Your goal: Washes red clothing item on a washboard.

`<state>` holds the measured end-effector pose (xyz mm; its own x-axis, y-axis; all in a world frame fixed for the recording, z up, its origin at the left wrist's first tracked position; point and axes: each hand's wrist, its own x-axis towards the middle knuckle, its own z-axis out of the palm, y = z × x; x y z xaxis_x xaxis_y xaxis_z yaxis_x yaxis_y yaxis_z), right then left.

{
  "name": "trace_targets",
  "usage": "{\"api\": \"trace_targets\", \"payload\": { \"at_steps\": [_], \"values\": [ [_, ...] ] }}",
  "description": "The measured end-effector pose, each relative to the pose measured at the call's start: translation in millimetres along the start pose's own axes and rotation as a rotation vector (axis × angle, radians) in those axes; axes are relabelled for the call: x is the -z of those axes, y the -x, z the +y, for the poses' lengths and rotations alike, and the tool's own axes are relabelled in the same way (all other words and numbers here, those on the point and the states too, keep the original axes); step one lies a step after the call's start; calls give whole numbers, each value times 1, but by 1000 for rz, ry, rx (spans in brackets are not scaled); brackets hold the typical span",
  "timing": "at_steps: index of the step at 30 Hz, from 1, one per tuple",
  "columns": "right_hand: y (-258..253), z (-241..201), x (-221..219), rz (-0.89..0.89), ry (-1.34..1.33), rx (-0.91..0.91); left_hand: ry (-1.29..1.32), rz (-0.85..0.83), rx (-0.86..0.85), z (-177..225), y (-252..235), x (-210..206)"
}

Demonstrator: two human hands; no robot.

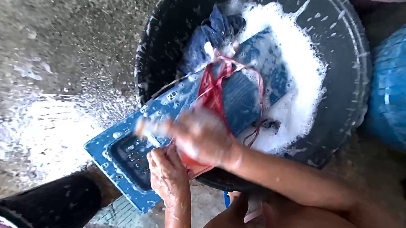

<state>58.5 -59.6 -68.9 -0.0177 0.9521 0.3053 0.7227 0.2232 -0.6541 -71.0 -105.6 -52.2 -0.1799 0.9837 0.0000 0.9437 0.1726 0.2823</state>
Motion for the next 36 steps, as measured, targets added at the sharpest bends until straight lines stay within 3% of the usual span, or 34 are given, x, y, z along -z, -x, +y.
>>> {"api": "trace_targets", "payload": {
  "at_steps": [1, 3, 6, 8, 10, 12, 14, 15, 17, 18, 20, 22, 25, 30, 33, 36],
  "values": [
    [10, -6, -13, -40, -74, 101, -4, -1, -2, -1, 0, 0],
    [1, 35, -12, -28, -7, 74, -3, -2, -11, -1, -1, -1],
    [-45, 134, 26, 0, 420, -328, -11, 5, -7, 1, -1, -1],
    [-68, 130, 56, -81, 431, -555, 0, 23, -3, 4, -3, -3],
    [-44, 60, 48, -38, 283, -419, 1, 18, 6, 3, 0, -4],
    [1, -3, 3, -12, 13, -95, 3, 7, 13, 2, 2, -3],
    [13, 6, -20, -5, -28, 103, 7, 8, -6, -2, 2, -2],
    [7, 35, -16, 15, 69, 75, 7, 12, -24, -4, 3, -1],
    [-18, 111, 19, 25, 370, -199, 35, 43, -102, -8, 1, 4],
    [-32, 145, 48, -63, 448, -426, 81, 69, -155, -7, -5, 8],
    [-49, 187, 112, -168, 347, -828, 221, 20, -208, 6, -18, 22],
    [-39, 195, 148, -55, 208, -968, 441, -134, -238, 34, -35, 36],
    [-8, 202, 163, 205, -32, -979, 709, -310, -448, 103, -70, 60],
    [14, 210, 188, 445, -232, -918, 730, -237, -1053, 214, -118, 100],
    [3, 204, 212, 554, -333, -823, 572, -235, -1166, 222, -122, 107],
    [-11, 204, 219, 737, -371, -775, 407, -266, -1093, 171, -104, 73]
  ]
}}
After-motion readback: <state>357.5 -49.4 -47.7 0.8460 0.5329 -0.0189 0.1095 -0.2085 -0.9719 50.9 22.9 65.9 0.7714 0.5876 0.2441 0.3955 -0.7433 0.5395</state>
